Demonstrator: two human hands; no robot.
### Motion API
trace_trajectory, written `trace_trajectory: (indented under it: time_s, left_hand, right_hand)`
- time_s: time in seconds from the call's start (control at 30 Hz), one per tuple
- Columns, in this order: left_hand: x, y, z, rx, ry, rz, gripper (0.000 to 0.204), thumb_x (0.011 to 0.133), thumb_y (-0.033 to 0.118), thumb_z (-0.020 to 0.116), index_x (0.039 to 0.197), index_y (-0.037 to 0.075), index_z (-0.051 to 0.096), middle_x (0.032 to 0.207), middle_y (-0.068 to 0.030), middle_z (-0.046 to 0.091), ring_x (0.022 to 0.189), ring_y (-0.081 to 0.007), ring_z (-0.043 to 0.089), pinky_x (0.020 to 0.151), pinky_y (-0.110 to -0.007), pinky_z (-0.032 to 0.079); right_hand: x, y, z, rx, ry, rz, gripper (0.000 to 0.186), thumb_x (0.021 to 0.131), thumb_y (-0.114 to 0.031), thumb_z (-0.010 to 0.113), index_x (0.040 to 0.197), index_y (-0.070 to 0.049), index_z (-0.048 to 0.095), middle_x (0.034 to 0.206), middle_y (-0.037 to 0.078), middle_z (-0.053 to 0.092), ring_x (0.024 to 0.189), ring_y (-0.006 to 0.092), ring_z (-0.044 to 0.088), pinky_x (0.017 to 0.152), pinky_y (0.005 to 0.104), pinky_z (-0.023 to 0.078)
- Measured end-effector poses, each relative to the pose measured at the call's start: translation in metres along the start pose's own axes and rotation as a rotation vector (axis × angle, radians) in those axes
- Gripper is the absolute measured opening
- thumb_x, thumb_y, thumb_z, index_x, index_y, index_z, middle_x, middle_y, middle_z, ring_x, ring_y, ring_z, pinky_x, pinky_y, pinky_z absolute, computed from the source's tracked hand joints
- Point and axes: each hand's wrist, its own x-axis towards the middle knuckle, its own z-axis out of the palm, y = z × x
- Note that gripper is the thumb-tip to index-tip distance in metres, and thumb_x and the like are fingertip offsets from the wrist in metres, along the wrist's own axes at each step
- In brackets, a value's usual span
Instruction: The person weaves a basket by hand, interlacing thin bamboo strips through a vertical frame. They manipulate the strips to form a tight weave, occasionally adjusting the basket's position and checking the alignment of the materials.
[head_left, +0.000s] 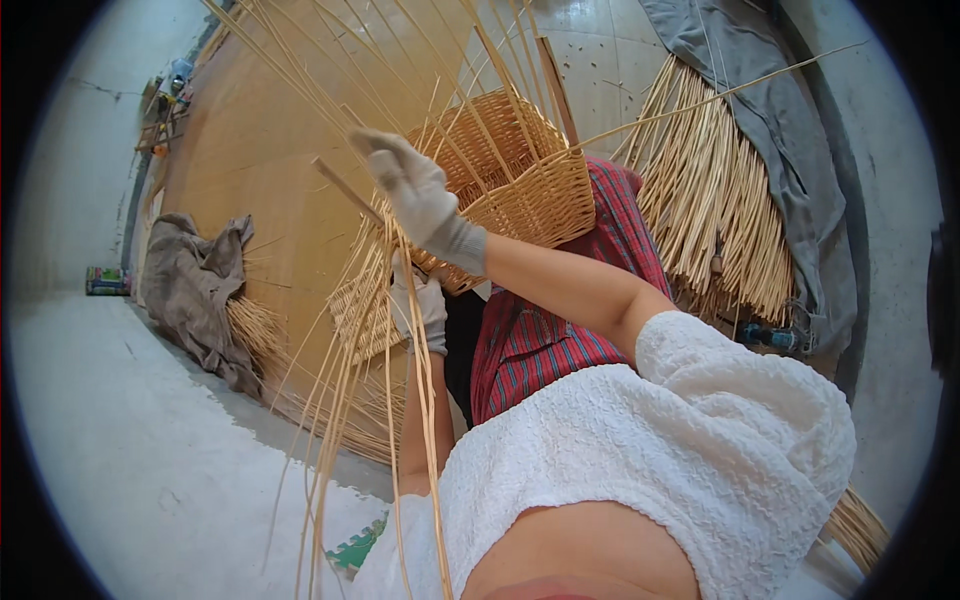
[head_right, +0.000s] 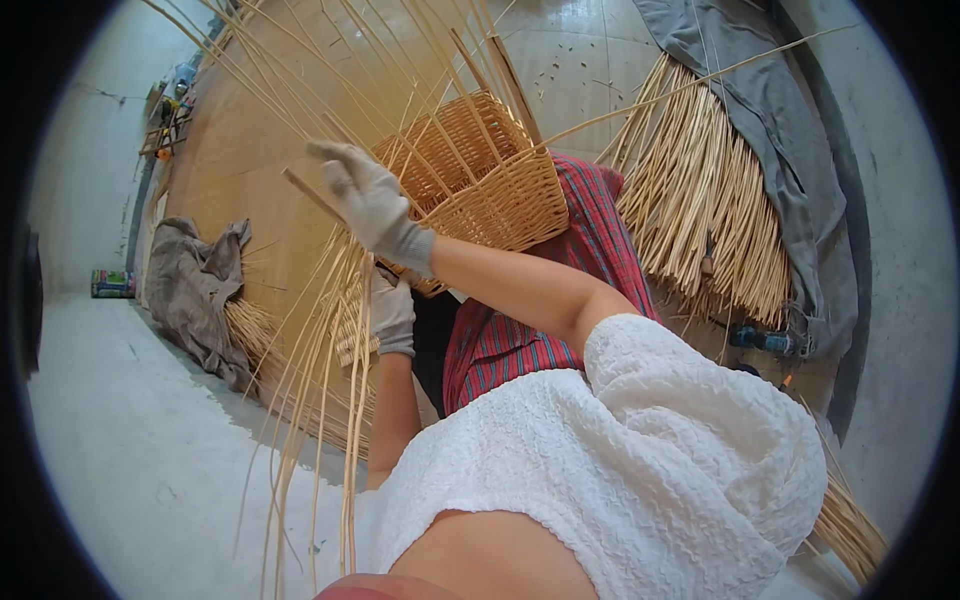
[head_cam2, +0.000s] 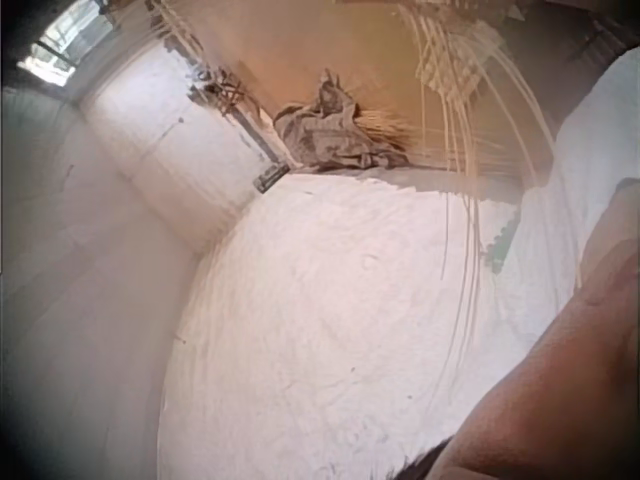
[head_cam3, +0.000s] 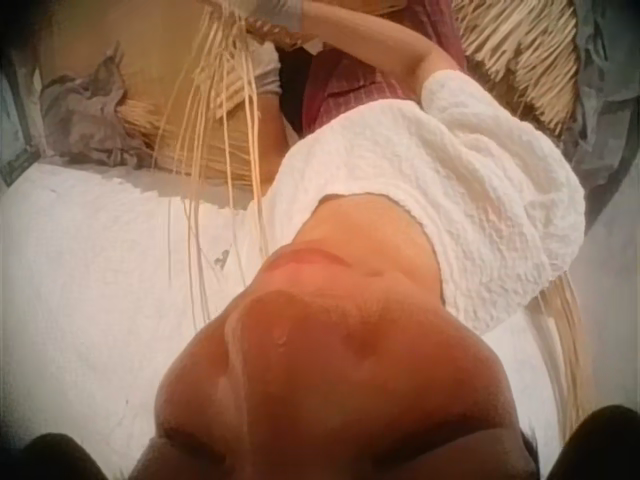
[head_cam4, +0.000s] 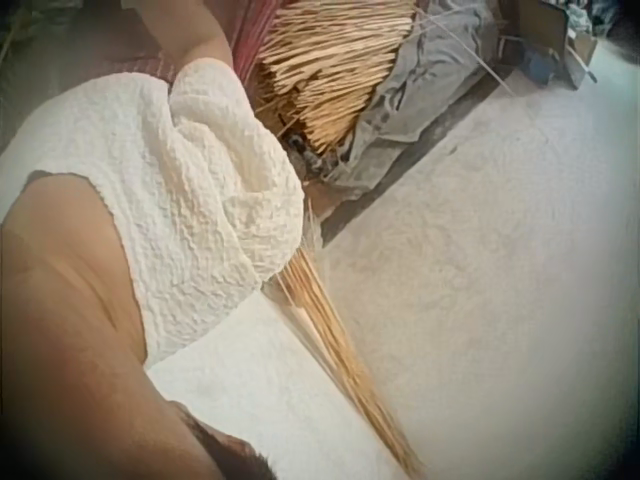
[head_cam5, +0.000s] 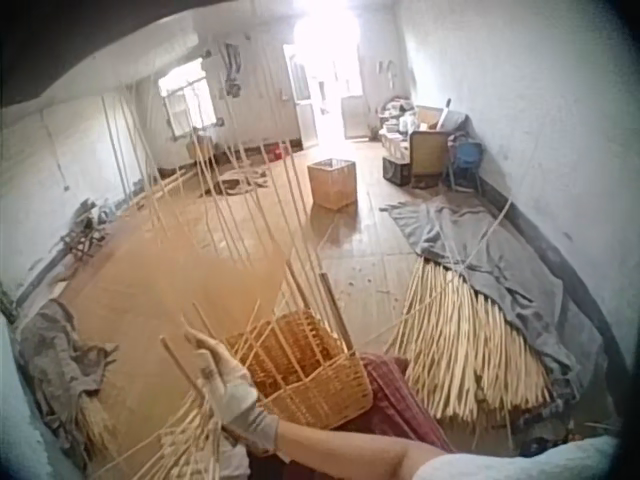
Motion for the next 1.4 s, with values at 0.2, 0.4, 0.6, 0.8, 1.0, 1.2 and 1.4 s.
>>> trace_trajectory:
  time_s: [0.2, 0.4, 0.6, 0.8, 1.0, 1.2, 1.4]
  left_hand:
    - [-0.009, 0.021, -0.019, 0.056, -0.012, 0.201, 0.066, 0.084, 0.012, 0.081, 0.144, 0.015, 0.055, 0.104, -0.0143, 0.071, 0.083, -0.0244, 0.068, 0.077, -0.037, 0.057]
    - [-0.01, 0.1, -0.009, -0.246, 0.032, 0.23, 0.042, 0.105, 0.014, 0.058, 0.145, 0.005, 0.047, 0.126, -0.0148, 0.067, 0.07, -0.025, 0.068, 0.065, -0.037, 0.057]
    - [0.032, 0.085, 0.008, -0.647, -0.277, -0.068, 0.013, 0.109, 0.023, 0.052, 0.107, 0.01, 0.051, 0.083, -0.0046, 0.06, 0.039, -0.013, 0.051, 0.035, -0.031, 0.041]
    - [0.03, 0.101, 0.001, -0.761, -0.269, -0.181, 0.01, 0.105, 0.019, 0.06, 0.101, 0.011, 0.056, 0.08, -0.0018, 0.059, 0.039, -0.0122, 0.051, 0.034, -0.03, 0.041]
    - [0.029, 0.107, 0.01, -1.025, -0.273, -0.238, 0.025, 0.101, 0.02, 0.068, 0.123, 0.009, 0.06, 0.096, -0.006, 0.068, 0.044, -0.013, 0.06, 0.037, -0.028, 0.046]
    - [0.021, 0.143, 0.007, -0.876, -0.024, -0.313, 0.038, 0.104, 0.02, 0.063, 0.135, 0.003, 0.053, 0.12, -0.0124, 0.068, 0.062, -0.0158, 0.068, 0.049, -0.029, 0.055]
    - [0.029, 0.152, 0.016, -0.581, -0.288, 0.069, 0.035, 0.105, 0.02, 0.052, 0.139, 0.014, 0.053, 0.117, -0.016, 0.071, 0.087, -0.0227, 0.072, 0.072, -0.038, 0.058]
  right_hand:
    - [-0.093, 0.033, -0.147, 0.445, 0.027, 0.4, 0.041, 0.109, -0.029, 0.052, 0.141, -0.003, 0.052, 0.109, 0.008, 0.073, 0.083, 0.0154, 0.067, 0.086, 0.0347, 0.058]
    - [-0.086, 0.006, -0.181, 0.09, 0.155, 0.625, 0.012, 0.106, -0.012, 0.058, 0.116, -0.007, 0.061, 0.112, 0.01, 0.073, 0.105, 0.0206, 0.072, 0.088, 0.0332, 0.061]
    - [-0.042, 0.011, -0.113, -0.414, -0.092, 0.084, 0.035, 0.099, 0.002, 0.06, 0.129, -0.015, 0.062, 0.117, 0.013, 0.072, 0.11, 0.034, 0.071, 0.095, 0.0378, 0.058]
    - [0.009, -0.005, -0.077, -0.49, -0.149, 0.182, 0.055, 0.097, 0.0, 0.055, 0.149, -0.016, 0.045, 0.102, 0.018, 0.069, 0.094, 0.0364, 0.068, 0.101, 0.0449, 0.053]
    - [-0.064, 0.009, -0.179, 0.154, -0.09, 0.298, 0.011, 0.108, -0.012, 0.052, 0.117, -0.006, 0.054, 0.085, 0.007, 0.061, 0.092, 0.0205, 0.068, 0.093, 0.039, 0.058]
    - [-0.081, -0.033, -0.136, 0.016, -0.252, 0.408, 0.012, 0.106, -0.002, 0.05, 0.115, -0.003, 0.059, 0.101, 0.009, 0.071, 0.092, 0.0155, 0.067, 0.089, 0.031, 0.055]
    - [-0.051, -0.042, -0.189, -0.311, 0.182, 0.6, 0.015, 0.105, -0.003, 0.052, 0.119, -0.006, 0.057, 0.113, 0.011, 0.072, 0.093, 0.0151, 0.071, 0.075, 0.0249, 0.057]
